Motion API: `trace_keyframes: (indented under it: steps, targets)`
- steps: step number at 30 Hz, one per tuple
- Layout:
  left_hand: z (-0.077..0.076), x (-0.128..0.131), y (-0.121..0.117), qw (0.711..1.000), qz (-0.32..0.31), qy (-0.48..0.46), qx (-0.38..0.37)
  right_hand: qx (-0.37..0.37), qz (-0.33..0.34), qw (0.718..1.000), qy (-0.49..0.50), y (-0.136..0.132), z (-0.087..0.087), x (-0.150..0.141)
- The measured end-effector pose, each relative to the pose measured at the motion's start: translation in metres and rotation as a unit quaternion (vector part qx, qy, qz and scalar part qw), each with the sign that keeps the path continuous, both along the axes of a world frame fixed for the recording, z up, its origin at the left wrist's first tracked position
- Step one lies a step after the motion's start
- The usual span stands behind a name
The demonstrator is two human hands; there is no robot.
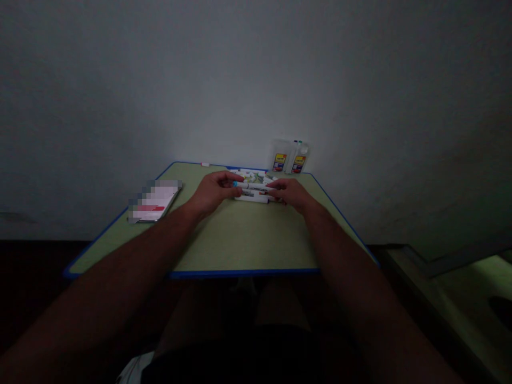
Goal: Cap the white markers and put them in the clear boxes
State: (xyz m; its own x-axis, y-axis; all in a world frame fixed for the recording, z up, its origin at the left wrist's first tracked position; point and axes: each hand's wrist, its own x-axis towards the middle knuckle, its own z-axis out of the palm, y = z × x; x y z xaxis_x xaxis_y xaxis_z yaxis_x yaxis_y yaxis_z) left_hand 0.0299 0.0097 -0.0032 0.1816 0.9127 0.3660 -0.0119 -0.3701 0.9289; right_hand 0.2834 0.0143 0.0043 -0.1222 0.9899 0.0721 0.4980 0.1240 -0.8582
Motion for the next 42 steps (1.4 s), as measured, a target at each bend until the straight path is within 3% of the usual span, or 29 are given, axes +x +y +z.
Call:
trace_keyframes:
  steps: [12,24,36,42]
  targets:
    - [0.0019,0.0024,-0.0024,0.999,0.012,-0.042,-0.019,0.021,0.005,1.000,0.015,0.0016,-0.0030,0.0011]
    - [0.0070,0.0021,-0.0031,0.993,0.085,-0.043,-0.074,0.052,-0.008,0.994,0.094,-0.0003,0.0004,-0.0002]
    - [0.0022,0.0000,0.0006,0.995,0.064,-0.021,-0.076,0.045,0.002,0.997,0.059,-0.0019,0.0019,-0.0003]
    - [-0.0001,-0.0034,0.0007,0.996,0.060,0.035,-0.048,0.048,0.018,0.997,0.057,-0.0009,0.0009,0.0016]
